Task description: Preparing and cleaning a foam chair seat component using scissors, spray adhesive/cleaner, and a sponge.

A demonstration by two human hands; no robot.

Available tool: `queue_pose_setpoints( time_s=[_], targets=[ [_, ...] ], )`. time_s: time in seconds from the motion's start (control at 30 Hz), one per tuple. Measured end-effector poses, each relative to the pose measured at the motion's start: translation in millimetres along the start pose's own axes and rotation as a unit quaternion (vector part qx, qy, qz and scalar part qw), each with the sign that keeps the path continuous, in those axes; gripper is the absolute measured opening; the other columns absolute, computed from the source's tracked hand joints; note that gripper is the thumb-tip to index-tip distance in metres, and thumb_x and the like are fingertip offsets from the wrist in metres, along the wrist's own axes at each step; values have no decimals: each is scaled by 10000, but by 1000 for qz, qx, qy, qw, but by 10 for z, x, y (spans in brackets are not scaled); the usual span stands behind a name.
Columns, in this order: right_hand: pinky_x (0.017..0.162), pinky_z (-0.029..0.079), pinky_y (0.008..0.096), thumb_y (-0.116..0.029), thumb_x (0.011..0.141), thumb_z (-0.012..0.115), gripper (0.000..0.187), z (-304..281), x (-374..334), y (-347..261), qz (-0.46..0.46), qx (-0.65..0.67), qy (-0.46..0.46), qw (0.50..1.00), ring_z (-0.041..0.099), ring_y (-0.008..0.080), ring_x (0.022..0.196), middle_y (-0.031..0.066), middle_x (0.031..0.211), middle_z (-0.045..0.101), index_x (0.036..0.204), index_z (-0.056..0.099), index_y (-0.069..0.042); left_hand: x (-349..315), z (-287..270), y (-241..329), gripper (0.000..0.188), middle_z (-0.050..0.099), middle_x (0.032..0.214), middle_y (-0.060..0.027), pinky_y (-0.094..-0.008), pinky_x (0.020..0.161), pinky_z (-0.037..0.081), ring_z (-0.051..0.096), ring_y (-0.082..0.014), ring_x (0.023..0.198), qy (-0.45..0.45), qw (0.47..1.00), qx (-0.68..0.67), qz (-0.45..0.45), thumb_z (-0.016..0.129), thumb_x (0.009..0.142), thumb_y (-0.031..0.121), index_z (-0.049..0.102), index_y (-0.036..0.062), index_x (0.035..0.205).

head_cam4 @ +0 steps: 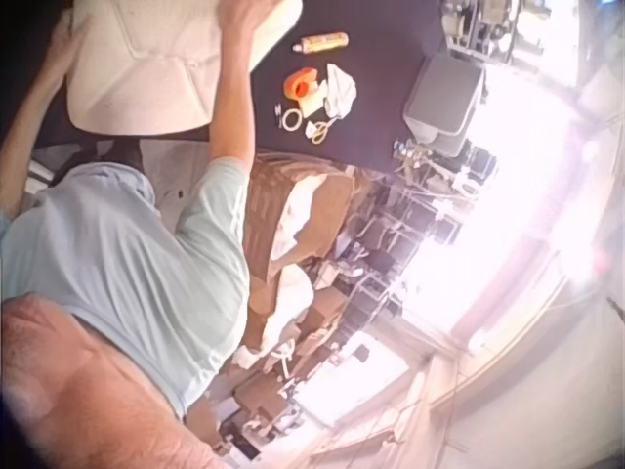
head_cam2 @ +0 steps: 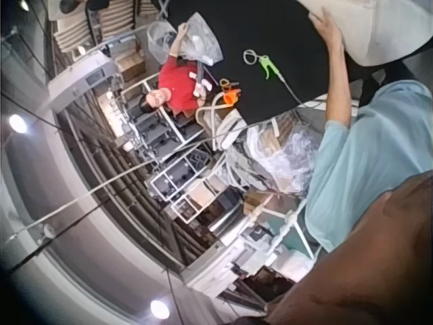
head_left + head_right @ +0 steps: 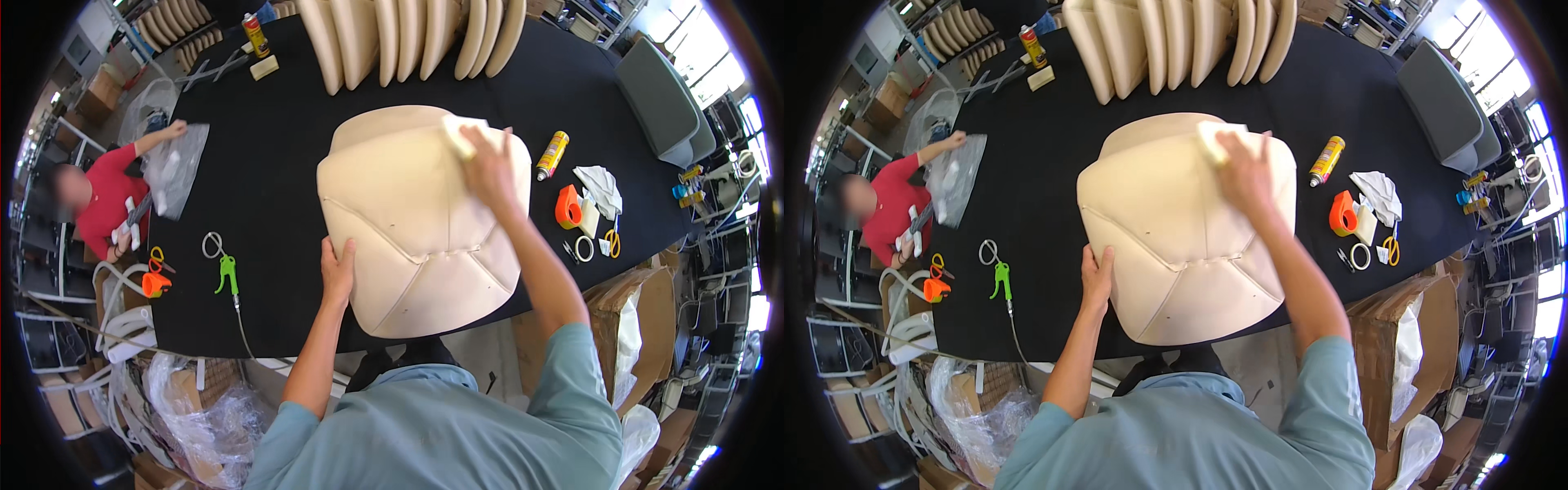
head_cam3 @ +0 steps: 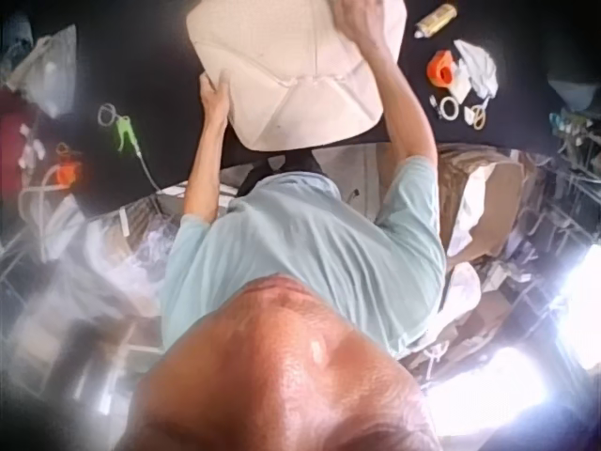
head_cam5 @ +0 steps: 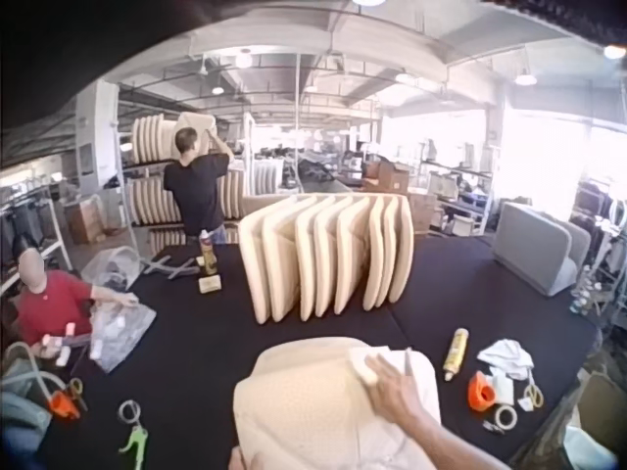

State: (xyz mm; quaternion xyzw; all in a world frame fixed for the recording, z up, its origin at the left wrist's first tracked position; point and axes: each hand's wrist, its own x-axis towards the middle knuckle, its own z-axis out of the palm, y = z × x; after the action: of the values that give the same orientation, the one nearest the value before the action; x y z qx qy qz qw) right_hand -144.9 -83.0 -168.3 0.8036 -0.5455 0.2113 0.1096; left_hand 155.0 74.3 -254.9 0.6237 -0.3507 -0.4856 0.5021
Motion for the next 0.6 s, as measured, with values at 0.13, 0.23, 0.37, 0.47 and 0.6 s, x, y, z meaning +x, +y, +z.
queue_pose_setpoints(
  time_s=[0.13,0.23,0.37,0.47,0.6],
  targets=[
    [1224,177,558,-320,1014,544,346,-54,609,-545,19,68,-116,991,651,224,1164,86,1220,719,1187,721,-79,67,2,-104,420,647,1241,-141,-368,997,475,605,-220,1149,7,1000,-8,19,657,1018,298,523,10,1293],
    [1204,183,675,-334,954,580,439,368,380,-1550,-212,32,2,977,484,273,1399,62,1434,590,1336,658,-132,93,-69,-143,430,638,1231,-97,-345,1008,453,579,-170,1136,-21,999,-16,21,656,1026,370,544,25,1259],
    [1222,122,692,-312,914,637,606,159,-93,-1565,-286,98,-47,952,333,231,1523,57,1591,460,1487,532,-145,164,-164,-224,425,657,1205,-126,-356,980,481,612,-203,1106,-22,1000,-20,-4,680,1004,317,544,12,1265],
    [1242,111,648,-269,925,630,612,108,8,-709,-101,15,-25,994,357,242,1510,16,1566,494,1503,492,-122,112,-55,-154,417,662,1191,-118,-351,965,486,618,-196,1088,-8,1000,-1,-4,679,1002,311,551,8,1258],
    [1241,156,629,-162,904,652,535,-68,78,-293,-35,37,32,998,410,285,1477,70,1505,558,1427,565,-87,64,-133,-80,427,649,1191,-100,-338,974,466,593,-161,1093,-29,999,-9,-17,670,1016,370,551,25,1238]
  ],
)
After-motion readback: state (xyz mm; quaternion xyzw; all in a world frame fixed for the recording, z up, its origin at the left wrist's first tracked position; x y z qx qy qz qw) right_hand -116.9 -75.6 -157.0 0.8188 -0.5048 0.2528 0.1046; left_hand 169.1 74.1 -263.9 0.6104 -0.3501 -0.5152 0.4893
